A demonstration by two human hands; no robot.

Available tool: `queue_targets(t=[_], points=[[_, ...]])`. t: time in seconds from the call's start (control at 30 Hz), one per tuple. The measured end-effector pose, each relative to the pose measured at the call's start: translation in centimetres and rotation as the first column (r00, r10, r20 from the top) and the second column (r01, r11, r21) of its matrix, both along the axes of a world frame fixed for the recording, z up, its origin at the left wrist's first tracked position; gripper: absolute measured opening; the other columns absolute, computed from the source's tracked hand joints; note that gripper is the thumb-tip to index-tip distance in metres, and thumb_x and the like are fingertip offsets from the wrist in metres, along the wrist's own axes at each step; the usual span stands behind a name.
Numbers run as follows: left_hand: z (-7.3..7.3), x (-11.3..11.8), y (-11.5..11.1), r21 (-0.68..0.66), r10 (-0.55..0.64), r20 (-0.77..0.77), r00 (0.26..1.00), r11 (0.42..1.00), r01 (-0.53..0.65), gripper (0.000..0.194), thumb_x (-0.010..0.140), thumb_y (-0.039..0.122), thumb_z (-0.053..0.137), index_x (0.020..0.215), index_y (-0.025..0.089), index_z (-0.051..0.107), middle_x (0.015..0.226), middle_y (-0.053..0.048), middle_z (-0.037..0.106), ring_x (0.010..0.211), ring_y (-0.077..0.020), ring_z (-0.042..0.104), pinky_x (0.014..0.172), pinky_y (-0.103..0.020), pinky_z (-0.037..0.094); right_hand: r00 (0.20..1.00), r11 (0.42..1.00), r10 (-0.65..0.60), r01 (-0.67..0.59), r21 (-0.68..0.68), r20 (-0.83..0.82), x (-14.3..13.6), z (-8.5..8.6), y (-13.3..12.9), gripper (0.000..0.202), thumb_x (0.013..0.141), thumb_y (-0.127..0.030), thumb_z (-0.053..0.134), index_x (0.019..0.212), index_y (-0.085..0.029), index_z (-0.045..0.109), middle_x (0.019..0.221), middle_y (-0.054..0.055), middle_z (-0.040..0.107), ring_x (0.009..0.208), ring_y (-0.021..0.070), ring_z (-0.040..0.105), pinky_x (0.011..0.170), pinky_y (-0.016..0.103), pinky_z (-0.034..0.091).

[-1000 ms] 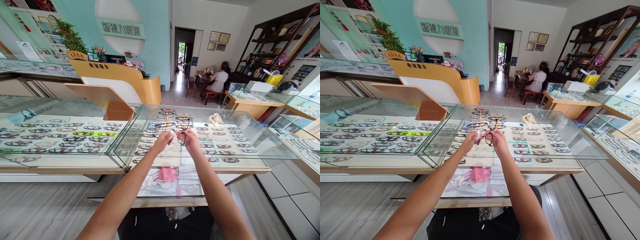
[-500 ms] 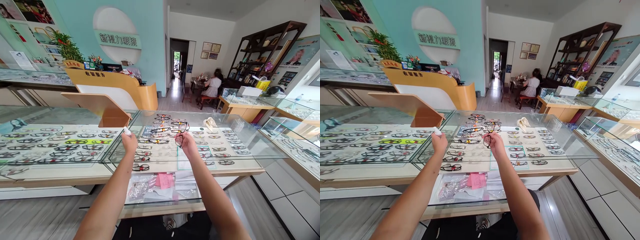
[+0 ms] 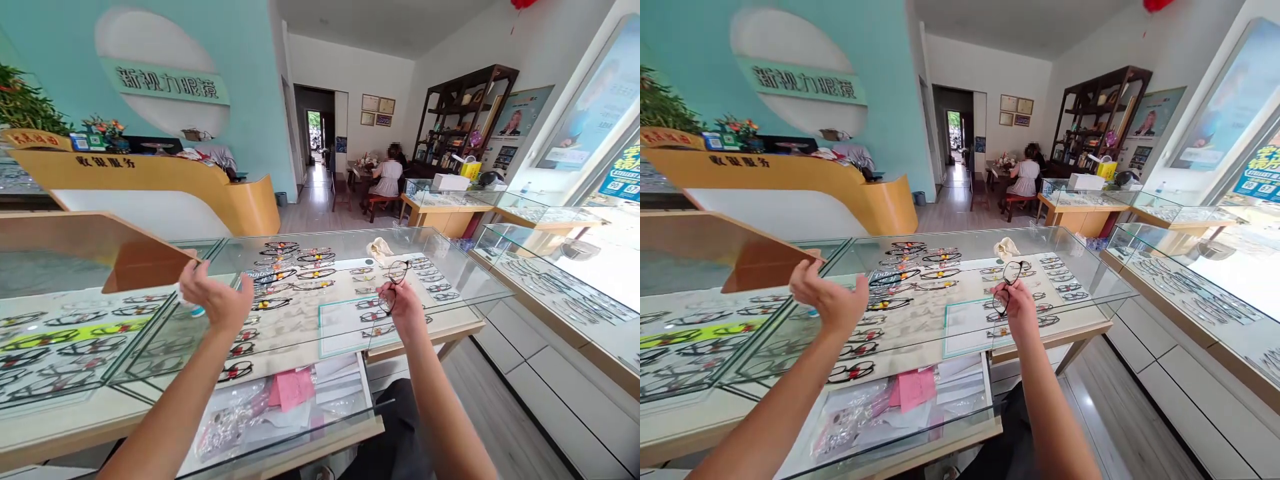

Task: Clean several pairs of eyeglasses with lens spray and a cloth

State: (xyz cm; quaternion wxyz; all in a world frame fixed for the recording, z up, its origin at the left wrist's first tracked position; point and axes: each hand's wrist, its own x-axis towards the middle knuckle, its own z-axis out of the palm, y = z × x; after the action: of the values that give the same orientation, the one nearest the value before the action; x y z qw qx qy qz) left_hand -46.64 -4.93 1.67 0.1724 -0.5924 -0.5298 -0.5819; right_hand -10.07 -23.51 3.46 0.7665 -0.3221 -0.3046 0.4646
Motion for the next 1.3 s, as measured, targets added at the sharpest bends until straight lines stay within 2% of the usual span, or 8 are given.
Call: queue_targets(t=[0.17, 0.3, 0.43, 0.6, 0.73, 0.9, 1.07, 1.3], points=[[4.1, 14.2, 1.3, -0.199, -0.347, -0.108, 0.931, 0.926, 0.322, 0.054, 0.091, 0.034, 0.069, 0.14, 0.02, 0.052, 0.154, -0.021, 0.05, 0.146, -0.0425, 0.044, 0.118, -0.059, 0.033, 0.996, 0.996, -0.086, 0.086, -0.024, -0.008, 3.7, -1.6, -2.1, 0.023, 0.081, -0.039, 0.084, 0.08, -0.026, 0.064, 0.092, 0.004, 0.075, 0.1, 0.0267, 0.075, 0.092, 0.04, 0.058], [5.2, 25.4, 4.3, -0.529, -0.568, -0.07, 0.82, 0.718, 0.452, 0.033, 0.096, 0.032, 0.06, 0.128, 0.024, 0.061, 0.145, -0.015, 0.059, 0.14, -0.0362, 0.05, 0.117, -0.052, 0.034, 0.993, 0.992, -0.117, 0.117, -0.039, -0.011, 6.3, -2.6, -3.5, 0.02, 0.081, -0.04, 0.084, 0.083, -0.027, 0.069, 0.093, 0.005, 0.075, 0.099, 0.0275, 0.075, 0.09, 0.039, 0.059], [3.9, 33.5, 7.7, -0.751, -0.675, -0.054, 0.736, 0.513, 0.416, 0.035, 0.095, 0.044, 0.064, 0.123, 0.025, 0.07, 0.139, -0.014, 0.066, 0.134, -0.0344, 0.056, 0.115, -0.049, 0.037, 0.988, 0.987, -0.15, 0.148, -0.059, -0.026, 9.3, -4.3, -5.5, 0.02, 0.079, -0.04, 0.086, 0.088, -0.029, 0.072, 0.093, 0.004, 0.076, 0.099, 0.0276, 0.077, 0.09, 0.039, 0.06], [0.7, 38.6, 11.0, -0.867, -0.702, -0.026, 0.711, 0.37, 0.334, 0.042, 0.085, 0.056, 0.072, 0.115, 0.028, 0.079, 0.148, -0.016, 0.066, 0.147, -0.0433, 0.048, 0.113, -0.051, 0.039, 0.968, 0.965, -0.25, 0.248, -0.087, -0.015, 12.6, -6.9, -8.0, 0.02, 0.078, -0.042, 0.087, 0.087, -0.029, 0.075, 0.092, 0.006, 0.076, 0.097, 0.0284, 0.078, 0.087, 0.04, 0.062], [-0.7, 39.6, 12.1, -0.896, -0.691, 0.012, 0.723, 0.313, 0.314, 0.044, 0.084, 0.056, 0.072, 0.113, 0.024, 0.08, 0.129, -0.017, 0.077, 0.142, -0.0452, 0.055, 0.109, -0.049, 0.042, 0.954, 0.95, -0.3, 0.296, -0.1, -0.021, 13.7, -7.8, -8.9, 0.022, 0.075, -0.042, 0.089, 0.086, -0.028, 0.076, 0.09, 0.007, 0.076, 0.095, 0.0302, 0.078, 0.082, 0.041, 0.063], [0.4, 37.1, 11.9, -0.84, -0.661, 0.044, 0.749, 0.381, 0.386, 0.046, 0.092, 0.049, 0.065, 0.126, 0.021, 0.075, 0.127, -0.014, 0.078, 0.12, -0.0331, 0.069, 0.097, -0.037, 0.048, 0.964, 0.963, -0.261, 0.256, -0.086, -0.043, 13.0, -7.9, -8.5, 0.025, 0.077, -0.042, 0.091, 0.087, -0.026, 0.075, 0.092, 0.005, 0.076, 0.095, 0.026, 0.078, 0.083, 0.035, 0.063], [2.6, 30.2, 10.5, -0.834, -0.648, 0.039, 0.76, 0.398, 0.382, 0.037, 0.082, 0.028, 0.073, 0.118, 0.019, 0.073, 0.118, -0.012, 0.077, 0.093, -0.0238, 0.071, 0.076, -0.03, 0.05, 0.984, 0.984, -0.158, 0.151, -0.092, -0.079, 10.8, -7.4, -7.0, 0.032, 0.071, -0.04, 0.096, 0.087, -0.024, 0.073, 0.091, 0.004, 0.077, 0.094, 0.0251, 0.079, 0.083, 0.032, 0.063], [3.9, 18.5, 6.0, -0.915, -0.761, 0.071, 0.645, 0.207, 0.345, 0.021, 0.079, 0.022, 0.062, 0.092, 0.019, 0.078, 0.087, -0.006, 0.077, 0.074, -0.0217, 0.067, 0.063, -0.028, 0.046, 0.997, 0.998, -0.06, 0.059, -0.021, -0.049, 3.6, -3.6, -5.6, 0.021, 0.081, -0.037, 0.089, 0.091, -0.025, 0.073, 0.092, 0.003, 0.076, 0.098, 0.0217, 0.077, 0.088, 0.029, 0.059]])
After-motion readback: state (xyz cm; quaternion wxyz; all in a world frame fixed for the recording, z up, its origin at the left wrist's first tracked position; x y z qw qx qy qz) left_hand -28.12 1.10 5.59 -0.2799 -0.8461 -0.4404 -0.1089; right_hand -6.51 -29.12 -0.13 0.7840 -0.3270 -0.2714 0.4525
